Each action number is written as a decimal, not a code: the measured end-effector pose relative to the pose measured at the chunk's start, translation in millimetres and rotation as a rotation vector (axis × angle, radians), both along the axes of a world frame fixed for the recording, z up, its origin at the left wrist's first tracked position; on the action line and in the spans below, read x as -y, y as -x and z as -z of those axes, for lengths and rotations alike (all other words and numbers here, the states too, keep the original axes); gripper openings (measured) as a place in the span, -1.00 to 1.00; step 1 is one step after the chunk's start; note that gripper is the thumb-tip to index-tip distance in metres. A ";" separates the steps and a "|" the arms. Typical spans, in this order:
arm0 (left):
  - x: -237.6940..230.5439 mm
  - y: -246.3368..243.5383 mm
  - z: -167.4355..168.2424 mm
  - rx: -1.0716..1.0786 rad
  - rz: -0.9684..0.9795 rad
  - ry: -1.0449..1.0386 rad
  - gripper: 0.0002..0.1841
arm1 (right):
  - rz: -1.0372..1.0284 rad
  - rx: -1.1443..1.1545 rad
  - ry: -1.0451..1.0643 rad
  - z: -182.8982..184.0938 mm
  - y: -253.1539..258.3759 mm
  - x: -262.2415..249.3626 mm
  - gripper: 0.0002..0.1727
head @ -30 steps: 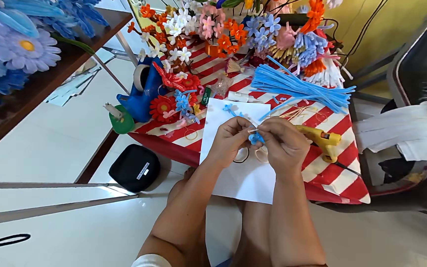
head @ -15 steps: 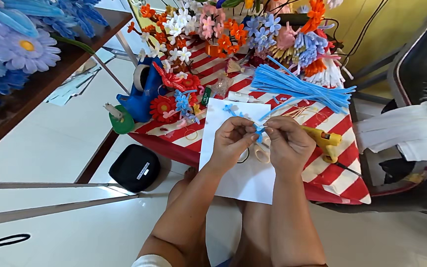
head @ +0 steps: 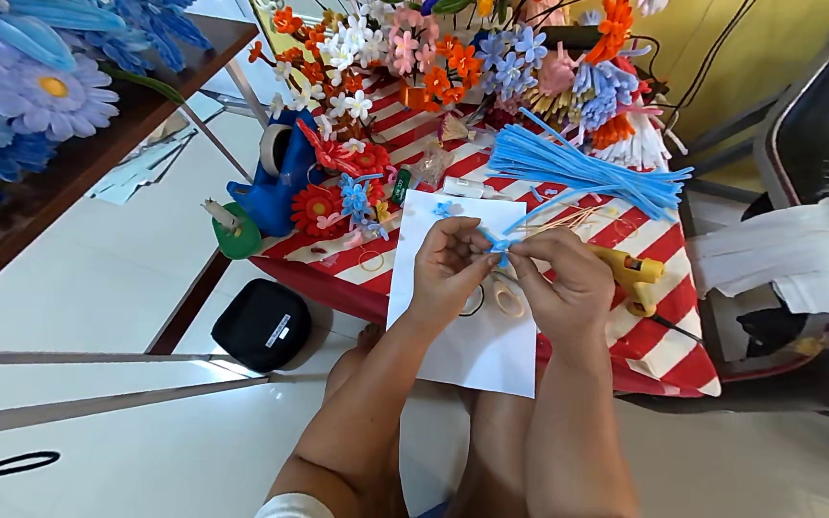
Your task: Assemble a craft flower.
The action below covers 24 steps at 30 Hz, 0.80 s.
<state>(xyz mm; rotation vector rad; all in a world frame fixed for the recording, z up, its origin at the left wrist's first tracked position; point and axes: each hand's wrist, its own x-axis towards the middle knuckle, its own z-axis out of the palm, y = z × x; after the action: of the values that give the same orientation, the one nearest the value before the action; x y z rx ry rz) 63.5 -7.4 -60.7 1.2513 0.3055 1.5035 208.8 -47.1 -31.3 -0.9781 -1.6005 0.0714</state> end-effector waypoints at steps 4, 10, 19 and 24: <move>0.2 0.2 -0.3 -0.005 -0.011 0.010 -0.55 | 0.110 0.065 -0.015 0.6 5.6 -1.6 -0.91; -1.3 1.6 0.5 -0.016 -0.012 -0.012 -0.70 | 0.149 0.170 -0.065 1.0 5.6 -2.4 -0.86; -4.0 3.8 2.2 0.018 0.005 0.065 -0.75 | 0.134 0.212 -0.083 2.1 8.5 -3.1 -0.86; -4.7 6.0 2.1 0.054 0.055 0.099 -0.79 | 0.092 0.139 -0.067 2.8 9.7 -4.4 -0.91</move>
<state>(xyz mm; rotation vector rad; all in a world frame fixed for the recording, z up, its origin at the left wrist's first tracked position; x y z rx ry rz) 57.5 -2.7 -62.8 1.1303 0.3035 1.4557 199.2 -42.7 -34.1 -1.0216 -1.6706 -0.1150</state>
